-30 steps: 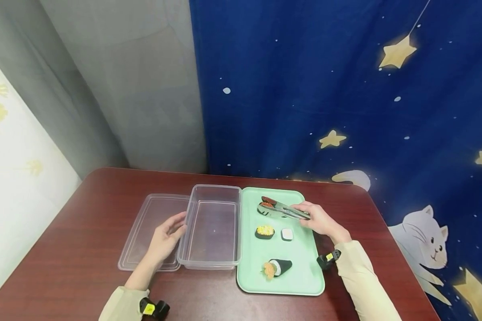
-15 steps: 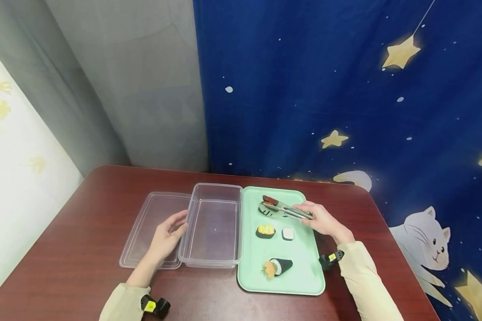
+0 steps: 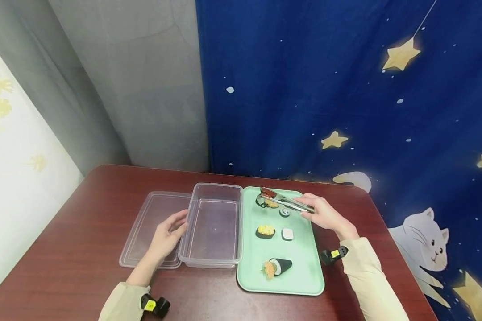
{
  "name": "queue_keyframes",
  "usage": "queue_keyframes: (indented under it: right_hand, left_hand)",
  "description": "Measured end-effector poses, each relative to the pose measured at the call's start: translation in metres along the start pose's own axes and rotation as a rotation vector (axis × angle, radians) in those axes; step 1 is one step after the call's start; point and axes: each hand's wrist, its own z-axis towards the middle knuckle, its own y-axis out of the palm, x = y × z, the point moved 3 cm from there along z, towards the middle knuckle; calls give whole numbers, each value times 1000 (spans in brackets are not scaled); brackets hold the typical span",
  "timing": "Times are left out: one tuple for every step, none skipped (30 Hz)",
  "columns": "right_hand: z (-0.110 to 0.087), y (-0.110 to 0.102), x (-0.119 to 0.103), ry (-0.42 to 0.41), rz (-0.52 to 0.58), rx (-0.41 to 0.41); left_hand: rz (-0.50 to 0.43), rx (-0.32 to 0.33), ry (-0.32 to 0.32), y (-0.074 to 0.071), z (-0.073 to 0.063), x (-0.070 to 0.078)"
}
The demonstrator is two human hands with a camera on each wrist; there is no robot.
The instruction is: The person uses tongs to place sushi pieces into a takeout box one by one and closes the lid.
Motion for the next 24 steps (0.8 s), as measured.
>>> queue_keyframes:
  right_hand:
    - [2, -1, -3, -11, 11, 0]
    - [3, -2, -6, -18, 18, -1]
    - [5, -3, -8, -23, 27, -4]
    - [8, -3, -11, -33, 31, -4]
    - [10, -3, -14, -42, 33, -4]
    - [13, -3, -17, -50, 35, -3]
    - [16, -3, -20, -58, 33, -2]
    - [19, -3, -22, -63, 32, -3]
    - [21, -2, -25, -69, 34, -4]
    - [24, -1, -28, -76, 35, -4]
    - [28, 0, -31, -81, 38, -6]
    - [31, 1, -34, -88, 40, -9]
    - [34, 3, -37, -97, 41, -15]
    - [37, 5, -40, -103, 44, -21]
    - [40, 7, -43, -108, 45, -29]
    - [43, 9, -45, -113, 46, -35]
    - [47, 11, -47, -118, 43, -42]
    - [50, 13, -49, -118, 39, -50]
    - [53, 16, -51, -119, 35, -56]
    - [57, 19, -52, -119, 37, -62]
    - [61, 21, -54, -121, 39, -69]
    - [64, 24, -55, -121, 39, -77]
    - [68, 27, -56, -124, 40, -83]
    - [71, 30, -57, -127, 41, -88]
  left_hand:
    - [-2, 1, 1, 0, 0, 0]
    - [-4, 2, 3, 0, 0, 0]
    - [-7, 2, 5, 0, 0, 0]
    - [-7, 4, 6, 0, 0, 0]
    - [-9, 5, 7, 0, 0, 0]
    - [-10, 5, 7, 0, 0, 0]
    - [-8, 6, 8, 0, 0, 0]
    - [-9, 6, 8, 0, 0, 0]
    - [-8, 6, 9, 0, -1, 0]
    - [-6, 5, 9, 0, -1, 0]
    - [-5, 4, 8, 0, -1, 0]
    - [-2, 5, 7, -1, -1, 0]
    - [1, 7, 8, -1, -1, 0]
    - [4, 9, 9, -1, -1, 0]
    - [8, 10, 12, -1, -1, 0]
    - [9, 11, 14, -1, -1, 0]
    - [13, 11, 17, -1, -1, 0]
    - [16, 11, 22, -1, -1, 0]
    - [18, 10, 26, -1, -1, 0]
    - [18, 9, 27, -1, -1, 0]
    - [16, 7, 29, -1, -1, 0]
    - [16, 7, 28, -1, -1, 0]
    - [19, 7, 32, -1, -1, 0]
    - [19, 7, 35, -1, -1, 0]
